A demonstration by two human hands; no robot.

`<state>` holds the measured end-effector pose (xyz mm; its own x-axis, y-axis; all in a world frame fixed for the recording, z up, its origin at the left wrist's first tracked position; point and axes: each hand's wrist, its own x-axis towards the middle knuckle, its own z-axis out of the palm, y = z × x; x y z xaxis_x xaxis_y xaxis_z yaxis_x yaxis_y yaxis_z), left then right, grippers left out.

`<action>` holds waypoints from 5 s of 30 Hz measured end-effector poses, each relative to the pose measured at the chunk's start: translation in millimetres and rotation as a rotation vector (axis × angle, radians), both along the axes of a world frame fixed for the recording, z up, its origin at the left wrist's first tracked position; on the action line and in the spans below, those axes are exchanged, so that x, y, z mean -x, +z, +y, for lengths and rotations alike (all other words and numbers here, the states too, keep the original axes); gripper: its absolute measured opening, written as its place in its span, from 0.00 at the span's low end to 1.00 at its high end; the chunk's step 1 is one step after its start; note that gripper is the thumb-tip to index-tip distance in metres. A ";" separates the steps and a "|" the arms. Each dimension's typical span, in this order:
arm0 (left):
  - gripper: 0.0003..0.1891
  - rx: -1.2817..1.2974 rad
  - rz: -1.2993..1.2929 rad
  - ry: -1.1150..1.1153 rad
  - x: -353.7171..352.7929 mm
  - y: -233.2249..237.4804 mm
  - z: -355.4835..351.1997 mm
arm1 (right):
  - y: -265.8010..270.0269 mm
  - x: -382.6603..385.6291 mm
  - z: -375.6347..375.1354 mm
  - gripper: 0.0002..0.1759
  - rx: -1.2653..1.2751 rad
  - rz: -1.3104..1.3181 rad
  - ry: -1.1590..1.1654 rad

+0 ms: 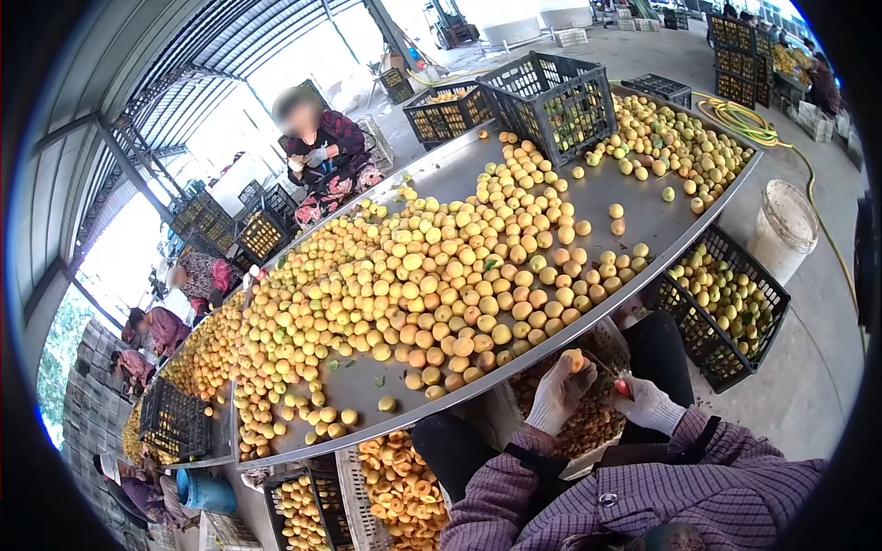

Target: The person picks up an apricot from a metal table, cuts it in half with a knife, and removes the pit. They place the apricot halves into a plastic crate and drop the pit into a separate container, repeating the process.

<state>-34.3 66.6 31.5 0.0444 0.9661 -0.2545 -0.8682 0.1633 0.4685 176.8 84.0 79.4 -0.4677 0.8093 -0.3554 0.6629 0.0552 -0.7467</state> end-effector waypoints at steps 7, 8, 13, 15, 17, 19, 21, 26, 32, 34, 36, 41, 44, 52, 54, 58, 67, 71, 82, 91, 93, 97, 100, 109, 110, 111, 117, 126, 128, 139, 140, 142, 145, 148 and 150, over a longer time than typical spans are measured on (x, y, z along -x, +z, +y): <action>0.25 -0.292 0.527 -0.257 -25.9 1.9 -13.0 | 53.2 11.5 22.9 0.36 -0.278 -0.079 0.042; 0.26 -0.438 0.820 -0.296 -29.0 3.6 -13.3 | 50.7 12.1 24.1 0.36 -0.281 -0.078 0.047; 0.25 -0.169 0.420 -0.426 -28.3 -6.8 -14.6 | 34.1 4.5 24.1 0.39 -0.245 -0.108 0.162; 0.25 -0.058 0.491 -0.420 -25.1 18.3 -17.7 | 36.6 3.0 24.8 0.39 -0.265 -0.069 0.150; 0.25 -0.043 0.468 -0.398 -28.8 27.7 -18.5 | 51.7 5.4 28.0 0.40 -0.250 -0.206 0.228; 0.25 -0.031 0.449 -0.372 -27.9 33.0 -20.0 | 56.4 5.8 27.6 0.40 -0.281 -0.211 0.260; 0.25 -0.150 0.456 -0.386 -24.7 35.6 -23.0 | 64.1 7.9 25.8 0.40 -0.310 -0.214 0.294; 0.25 -0.064 0.268 -0.374 -26.2 31.9 -22.4 | 58.8 4.3 22.8 0.36 -0.407 -0.190 0.262; 0.23 -0.305 0.712 -0.431 -22.1 18.9 -25.9 | 53.2 5.5 27.2 0.35 -0.386 -0.196 0.381; 0.24 -0.553 1.193 -0.298 -20.0 18.4 -26.2 | 58.5 9.9 23.7 0.37 -0.367 -0.183 0.349; 0.24 -0.305 0.793 -0.309 -24.1 28.3 -23.9 | 62.4 18.8 22.9 0.38 -0.351 -0.172 0.321; 0.25 0.112 0.138 -0.264 -25.1 26.7 -22.5 | 63.6 33.8 24.7 0.43 -0.283 -0.319 0.279; 0.27 -0.033 0.200 -0.314 -19.5 29.3 -24.2 | 60.6 28.1 27.5 0.41 -0.334 -0.263 0.321; 0.25 0.181 0.326 -0.224 -31.6 9.1 -22.1 | 68.3 35.1 23.0 0.37 -0.394 -0.312 0.397; 0.25 0.183 0.294 -0.170 -31.7 -2.7 -18.6 | 58.2 39.5 21.9 0.34 -0.453 -0.264 0.369; 0.23 0.296 0.118 -0.040 -33.1 -17.3 -10.4 | 39.2 44.0 19.9 0.32 -0.449 -0.209 0.339; 0.22 0.136 0.321 0.133 -40.0 -56.0 -7.1 | 8.7 51.6 10.1 0.26 -0.443 -0.118 0.125; 0.22 0.177 0.485 0.124 -38.4 -33.7 -12.8 | 1.5 56.9 4.8 0.26 -0.433 -0.076 0.028; 0.27 -0.123 0.801 -0.154 -30.8 50.2 -32.3 | 34.4 32.9 17.8 0.38 -0.268 -0.187 0.182; 0.30 0.140 0.192 -0.198 -46.2 18.1 -23.0 | 30.6 21.8 12.3 0.37 -0.181 -0.141 0.149; 0.29 0.149 0.160 -0.173 -46.8 11.7 -20.6 | 22.9 22.3 12.4 0.39 -0.175 -0.097 0.105; 0.27 0.183 0.163 -0.097 -50.8 21.4 -22.7 | 17.7 23.2 12.5 0.40 -0.175 -0.049 0.100; 0.24 0.218 -0.019 -0.132 -46.6 -5.3 -15.1 | 5.7 26.5 8.4 0.37 -0.245 -0.065 0.082; 0.25 0.205 1.202 0.232 -40.4 16.4 -29.5 | -9.1 74.7 -0.6 0.15 -0.411 0.062 -0.134; 0.26 0.220 0.974 0.235 -37.1 10.8 -29.6 | -18.4 77.8 5.3 0.15 -0.416 0.071 -0.122; 0.27 0.237 0.880 0.309 -42.8 10.2 -27.0 | -30.0 81.6 11.9 0.17 -0.262 0.324 -0.241; 0.26 -0.162 0.352 0.087 -19.3 -14.3 -22.3 | -48.1 69.3 33.3 0.23 0.094 0.691 -0.377; 0.29 -0.007 -0.137 0.124 -14.8 18.9 -8.3 | 29.2 51.3 13.1 0.20 0.450 0.731 -0.275; 0.30 0.027 -0.384 0.095 -10.2 7.6 -8.4 | 25.6 66.3 3.4 0.22 0.263 0.569 -0.114; 0.27 0.085 -0.192 -0.053 -26.1 23.4 -16.6 | 54.8 45.1 43.1 0.10 0.223 1.044 -0.186; 0.27 0.059 -0.144 -0.131 -27.7 24.1 -17.8 | 56.9 46.6 43.9 0.10 0.221 1.101 -0.189; 0.28 0.137 -0.036 -0.152 -34.7 26.5 -20.6 | 53.0 49.6 42.7 0.09 0.267 1.250 -0.284; 0.31 0.052 0.036 -0.283 -39.5 31.0 -24.3 | 40.4 46.2 40.4 0.05 0.407 1.398 -0.219; 0.31 0.079 0.044 -0.286 -45.5 34.9 -27.6 | 38.6 44.4 35.9 0.07 0.340 1.317 -0.302; 0.31 0.112 -0.020 -0.297 -44.4 28.4 -27.5 | 39.4 44.1 33.5 0.08 0.308 1.266 -0.292</action>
